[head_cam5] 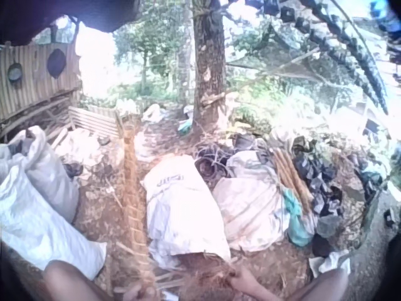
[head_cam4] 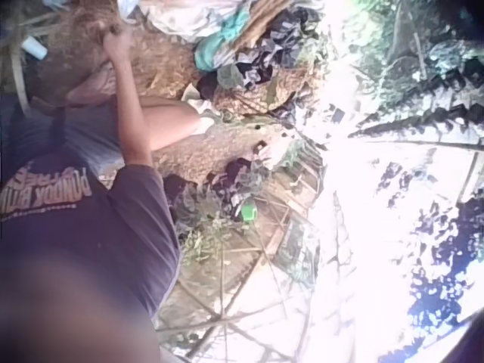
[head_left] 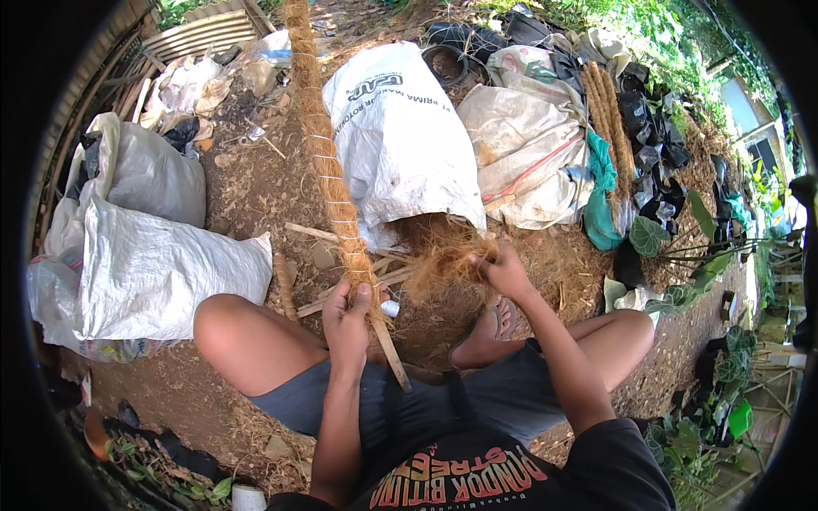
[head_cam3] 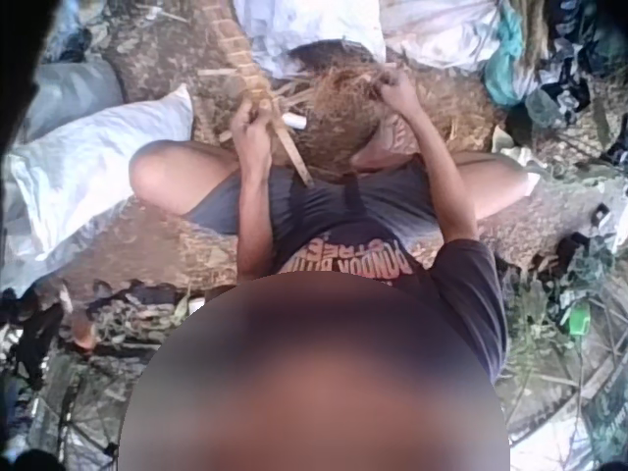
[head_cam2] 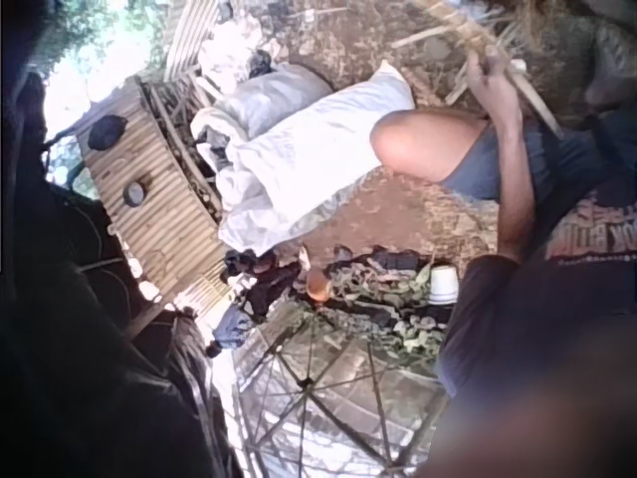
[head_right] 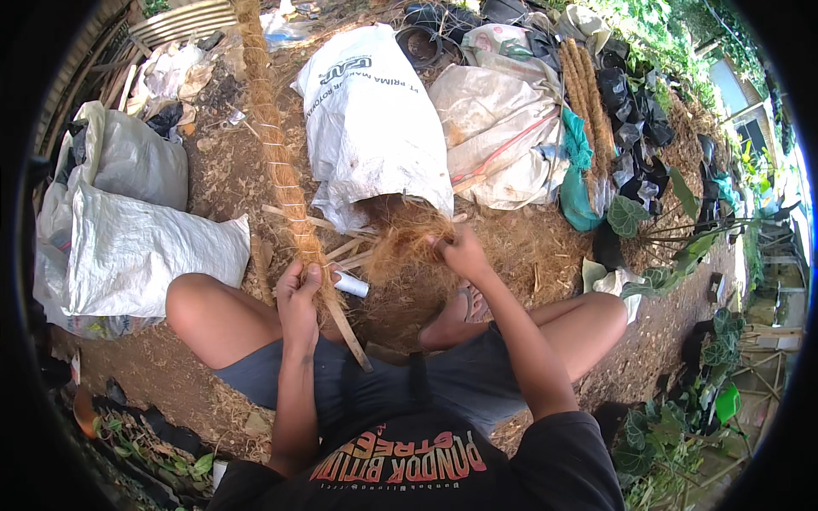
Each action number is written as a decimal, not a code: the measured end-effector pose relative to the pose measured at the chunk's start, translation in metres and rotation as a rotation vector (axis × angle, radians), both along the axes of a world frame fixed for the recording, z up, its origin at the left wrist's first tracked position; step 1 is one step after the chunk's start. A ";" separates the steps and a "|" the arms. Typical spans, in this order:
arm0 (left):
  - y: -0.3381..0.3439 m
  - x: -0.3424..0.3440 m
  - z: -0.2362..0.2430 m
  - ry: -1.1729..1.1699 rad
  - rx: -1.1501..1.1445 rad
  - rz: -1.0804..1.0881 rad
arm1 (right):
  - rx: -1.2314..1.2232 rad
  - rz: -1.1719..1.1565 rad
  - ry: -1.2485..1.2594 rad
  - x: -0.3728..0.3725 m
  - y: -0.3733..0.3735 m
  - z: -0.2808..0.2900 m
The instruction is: The person sits on the ground and weaves a bundle of fibrous material around a long wooden stick using a thin string. They repeatedly wrap the string around the fiber and stick to secure the bundle in place.
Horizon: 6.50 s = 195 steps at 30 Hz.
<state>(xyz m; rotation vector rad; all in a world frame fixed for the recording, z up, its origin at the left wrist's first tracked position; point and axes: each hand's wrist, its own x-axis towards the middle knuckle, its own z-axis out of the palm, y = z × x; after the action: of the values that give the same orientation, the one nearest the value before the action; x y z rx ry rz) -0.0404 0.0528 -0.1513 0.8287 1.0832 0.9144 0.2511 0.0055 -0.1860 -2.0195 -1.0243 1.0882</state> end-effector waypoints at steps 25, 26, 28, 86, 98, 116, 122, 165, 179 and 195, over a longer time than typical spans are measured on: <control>-0.009 0.013 -0.012 -0.069 0.044 0.028 | -0.048 -0.440 -0.020 0.323 -0.148 0.088; -0.009 0.016 -0.011 -0.066 0.045 0.022 | -0.117 -0.465 0.064 0.324 -0.151 0.071; -0.008 0.024 -0.010 -0.055 0.049 0.014 | -0.188 -0.346 0.141 0.323 -0.154 0.037; -0.025 0.053 0.021 0.212 0.334 -0.379 | -0.267 -0.106 -0.063 0.242 -0.082 -0.083; -0.030 0.057 0.023 0.113 0.196 -0.331 | -0.418 -0.070 -0.309 0.188 -0.096 -0.189; -0.024 0.069 0.016 -0.062 0.096 -0.328 | -0.284 0.178 -0.131 0.190 -0.078 -0.070; -0.008 0.111 0.026 -0.381 -0.035 -0.513 | 0.058 0.379 -0.015 0.189 -0.082 0.068; -0.035 0.197 -0.036 0.021 0.212 -0.760 | 0.085 -0.238 -0.072 0.322 -0.185 0.167; -0.032 0.217 -0.059 0.207 0.339 -0.798 | 0.484 -0.634 0.550 0.275 -0.192 0.096; 0.007 0.196 0.001 -0.140 -0.052 -0.566 | 0.691 -0.564 1.117 0.032 -0.168 0.081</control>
<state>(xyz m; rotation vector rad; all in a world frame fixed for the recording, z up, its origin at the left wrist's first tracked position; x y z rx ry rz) 0.1551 0.0599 -0.1504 0.9461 0.6897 0.4554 0.2830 -0.1629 -0.1046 -0.7964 -0.1451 1.0788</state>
